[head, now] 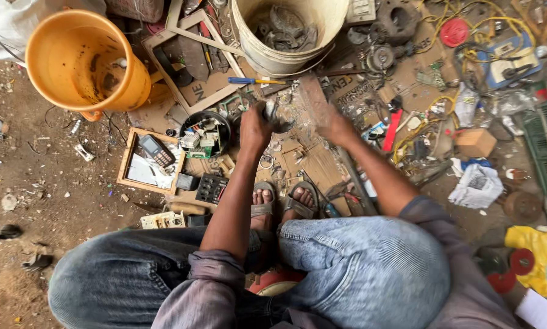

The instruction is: The person sits on the ground and repeatedly hammers a small metal object placed on a wooden block. They use a hammer in their right hand to strike the object while holding it steady with their left hand. The person occasionally pauses to inspect the metal piece before resuming the hammering.

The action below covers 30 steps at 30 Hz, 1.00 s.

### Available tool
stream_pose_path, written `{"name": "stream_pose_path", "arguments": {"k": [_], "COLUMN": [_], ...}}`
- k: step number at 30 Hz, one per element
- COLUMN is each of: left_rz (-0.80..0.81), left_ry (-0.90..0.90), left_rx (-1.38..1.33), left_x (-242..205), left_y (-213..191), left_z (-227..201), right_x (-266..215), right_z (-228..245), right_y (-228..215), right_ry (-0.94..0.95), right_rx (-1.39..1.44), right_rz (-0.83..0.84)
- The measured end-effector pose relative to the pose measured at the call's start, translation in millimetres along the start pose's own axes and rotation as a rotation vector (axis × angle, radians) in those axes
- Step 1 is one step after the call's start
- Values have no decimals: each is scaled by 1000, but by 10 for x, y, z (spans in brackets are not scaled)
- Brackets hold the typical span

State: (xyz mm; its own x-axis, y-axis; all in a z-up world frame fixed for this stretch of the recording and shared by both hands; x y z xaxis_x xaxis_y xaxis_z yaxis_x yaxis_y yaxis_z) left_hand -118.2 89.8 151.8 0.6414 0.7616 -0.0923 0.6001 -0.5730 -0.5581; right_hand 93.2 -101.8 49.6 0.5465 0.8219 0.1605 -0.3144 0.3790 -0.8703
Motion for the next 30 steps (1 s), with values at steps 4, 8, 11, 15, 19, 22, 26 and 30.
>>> {"name": "stream_pose_path", "arguments": {"k": [4,8,11,15,19,22,26,30], "left_rz": [30,124,179,182,223,313,373,223], "left_ry": [68,156,282,457,450,362,373,522], "left_rx": [26,91,104,168,267,426,638,591], "left_x": [85,252,296,271,272,257,319,417], "left_y": [227,533,782,1076,1280,1366,1417,1432], "left_z": [135,138,164,281,370,466,576,648], "right_x": [-187,-298,-563,-779,-774,-778,-1015,-1542], "right_z": [-92,88,213,323,328,389,371,225], "right_y": [333,286,347,360,286,209,82,-177], "right_ry": [402,363,545,370,404,421,503,226], "right_rx": [-7,80,195,158,133,195,371,390], "right_rz": [149,12,83,-81,-57,-31,-52,-435]}}
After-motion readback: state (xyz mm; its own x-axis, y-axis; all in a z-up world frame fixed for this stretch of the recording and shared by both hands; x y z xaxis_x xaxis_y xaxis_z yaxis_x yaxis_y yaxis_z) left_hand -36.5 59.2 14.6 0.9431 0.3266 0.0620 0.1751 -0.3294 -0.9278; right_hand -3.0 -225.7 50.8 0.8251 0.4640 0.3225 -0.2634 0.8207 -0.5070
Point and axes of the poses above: each hand's wrist, its own x-axis towards the middle knuckle, its own y-axis out of the palm, z = x × y, the point moved 3 cm from there along x, towards the middle knuckle, and after that the axes turned 5 degrees about -z, right-handed, at the moved point
